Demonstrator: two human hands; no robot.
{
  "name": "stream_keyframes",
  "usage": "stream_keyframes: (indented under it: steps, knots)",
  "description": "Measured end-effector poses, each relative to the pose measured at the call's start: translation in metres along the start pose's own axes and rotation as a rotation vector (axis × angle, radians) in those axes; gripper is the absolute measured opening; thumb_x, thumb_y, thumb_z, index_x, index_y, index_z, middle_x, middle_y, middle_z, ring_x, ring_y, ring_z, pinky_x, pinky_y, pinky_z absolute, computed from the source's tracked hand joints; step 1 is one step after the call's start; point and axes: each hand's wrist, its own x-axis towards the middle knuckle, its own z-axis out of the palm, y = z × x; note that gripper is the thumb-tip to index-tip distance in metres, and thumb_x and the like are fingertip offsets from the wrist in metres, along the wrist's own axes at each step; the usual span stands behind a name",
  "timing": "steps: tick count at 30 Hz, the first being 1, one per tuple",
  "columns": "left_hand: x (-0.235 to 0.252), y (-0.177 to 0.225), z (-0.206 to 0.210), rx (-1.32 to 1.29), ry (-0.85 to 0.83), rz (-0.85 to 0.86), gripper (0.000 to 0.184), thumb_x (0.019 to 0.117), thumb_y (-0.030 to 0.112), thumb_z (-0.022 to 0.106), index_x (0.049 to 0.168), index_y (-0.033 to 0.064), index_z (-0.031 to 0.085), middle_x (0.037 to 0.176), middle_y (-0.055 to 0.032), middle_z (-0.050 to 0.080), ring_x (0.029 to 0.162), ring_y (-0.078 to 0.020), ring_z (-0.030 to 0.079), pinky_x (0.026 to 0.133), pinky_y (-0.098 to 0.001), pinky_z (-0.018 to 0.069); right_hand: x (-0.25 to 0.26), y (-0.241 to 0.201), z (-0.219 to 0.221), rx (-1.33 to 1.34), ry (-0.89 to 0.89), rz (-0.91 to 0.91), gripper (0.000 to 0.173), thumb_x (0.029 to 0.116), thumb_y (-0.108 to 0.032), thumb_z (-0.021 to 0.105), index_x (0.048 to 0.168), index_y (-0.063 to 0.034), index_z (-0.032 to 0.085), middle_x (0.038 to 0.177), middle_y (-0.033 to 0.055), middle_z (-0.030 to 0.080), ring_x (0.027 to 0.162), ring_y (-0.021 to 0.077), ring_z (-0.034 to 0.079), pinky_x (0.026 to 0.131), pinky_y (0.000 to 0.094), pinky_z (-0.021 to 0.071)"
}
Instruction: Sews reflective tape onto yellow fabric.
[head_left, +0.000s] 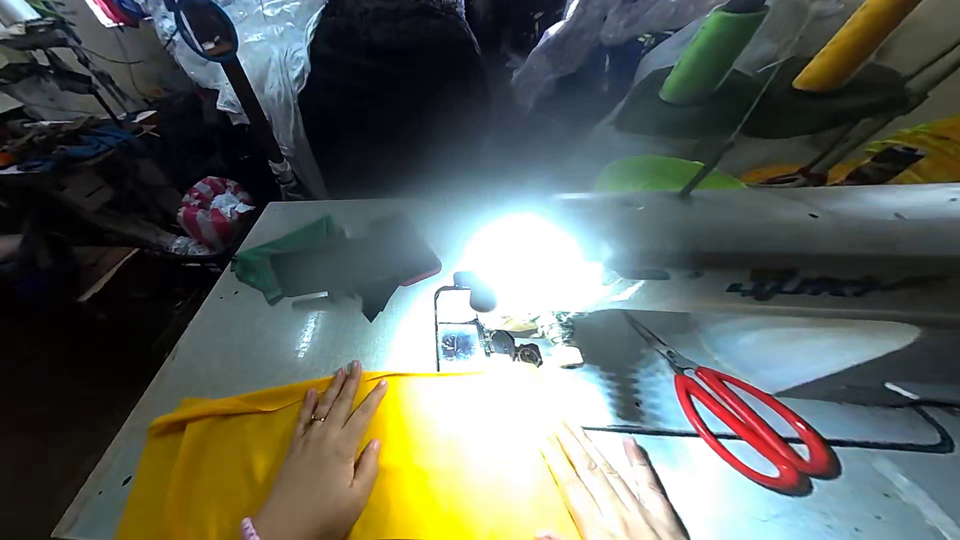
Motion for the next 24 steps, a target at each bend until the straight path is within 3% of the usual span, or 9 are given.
stream_keyframes:
  steps: [4,7,9,12,16,17,19,20,24]
  knots:
    - [0.022,0.014,-0.02,-0.022,-0.212,-0.072,0.077,0.0851,0.015,0.055,0.16,0.0207,0.039,0.172,-0.0125,0.012,0.159,-0.0314,0.011,0.122,-0.0652,0.01,0.018,0.014,-0.003,-0.008,-0.006,-0.001,0.08,0.1019,-0.061,0.043,0.154,0.0001,0.043,0.163,0.0219,0.035,0.154,0.04,0.028,0.12,0.074,0.0039]
    - [0.027,0.02,0.004,-0.163,0.058,0.249,0.063,0.0761,-0.006,0.057,0.136,0.0095,0.066,0.151,-0.0152,0.055,0.141,-0.0327,0.051,0.112,-0.0546,0.0446,0.024,0.011,-0.001,-0.007,0.07,-0.009,0.073,0.1036,-0.056,0.043,0.152,-0.001,0.047,0.161,0.023,0.038,0.153,0.0411,0.03,0.119,0.0741,0.0056]
    - [0.032,0.034,0.006,-0.247,-0.101,0.325,0.057,0.0881,-0.004,0.052,0.143,0.0099,0.06,0.153,-0.0079,0.054,0.146,-0.0246,0.046,0.12,-0.0496,0.0367,0.024,0.003,0.001,-0.028,0.038,-0.008,0.079,0.1033,-0.06,0.041,0.154,0.0003,0.043,0.163,0.0233,0.035,0.153,0.0397,0.029,0.12,0.0734,0.0058]
    - [0.044,0.04,0.008,-0.144,-0.168,0.239,0.049,0.1034,0.02,0.039,0.15,0.0108,0.053,0.157,-0.0037,0.05,0.15,-0.0202,0.039,0.125,-0.0478,0.0264,0.025,0.002,0.001,-0.063,0.014,0.001,0.083,0.1026,-0.063,0.038,0.154,0.0019,0.042,0.162,0.022,0.036,0.153,0.0391,0.03,0.118,0.0751,0.0054]
    - [0.064,0.045,-0.001,-0.045,-0.272,0.119,0.057,0.1034,0.023,0.037,0.16,0.0208,0.038,0.17,-0.0079,0.025,0.158,-0.0252,0.016,0.127,-0.05,0.0144,0.039,0.013,0.006,-0.094,0.106,-0.019,0.077,0.104,-0.061,0.03,0.154,-0.005,0.046,0.162,0.0166,0.04,0.154,0.0341,0.031,0.122,0.0694,0.0061]
    - [0.065,0.047,0.003,-0.058,-0.205,0.157,0.058,0.0991,0.018,0.044,0.157,0.0238,0.044,0.168,-0.0095,0.03,0.157,-0.0269,0.021,0.126,-0.0497,0.02,0.046,0.017,0.011,-0.102,0.181,-0.032,0.072,0.1038,-0.059,0.029,0.151,-0.0092,0.051,0.158,0.0141,0.047,0.151,0.0333,0.037,0.123,0.0684,0.0105]
    - [0.065,0.054,0.013,-0.124,-0.015,0.292,0.05,0.0934,0.008,0.054,0.139,0.026,0.064,0.153,-0.0063,0.053,0.143,-0.0271,0.048,0.113,-0.0507,0.0439,0.062,0.02,0.012,-0.133,0.309,-0.054,0.063,0.1036,-0.055,0.032,0.143,-0.015,0.061,0.142,0.0117,0.062,0.138,0.0347,0.053,0.117,0.0706,0.0236]
    - [0.066,0.059,0.014,-0.165,0.008,0.325,0.045,0.0943,0.006,0.055,0.133,0.024,0.068,0.143,-0.0058,0.061,0.134,-0.0264,0.056,0.108,-0.0508,0.0488,0.069,0.019,0.01,-0.135,0.337,-0.052,0.06,0.1032,-0.052,0.034,0.141,-0.0157,0.063,0.135,0.0124,0.066,0.131,0.036,0.058,0.114,0.0704,0.0295]
    - [0.077,0.068,0.013,-0.144,-0.127,0.217,0.047,0.1024,0.02,0.047,0.148,0.0254,0.056,0.143,-0.0025,0.059,0.135,-0.0231,0.052,0.113,-0.0504,0.0399,0.088,0.022,0.014,-0.129,0.333,-0.005,0.054,0.1042,-0.046,0.035,0.139,-0.0197,0.066,0.123,0.0143,0.069,0.121,0.0385,0.063,0.115,0.0676,0.0302]
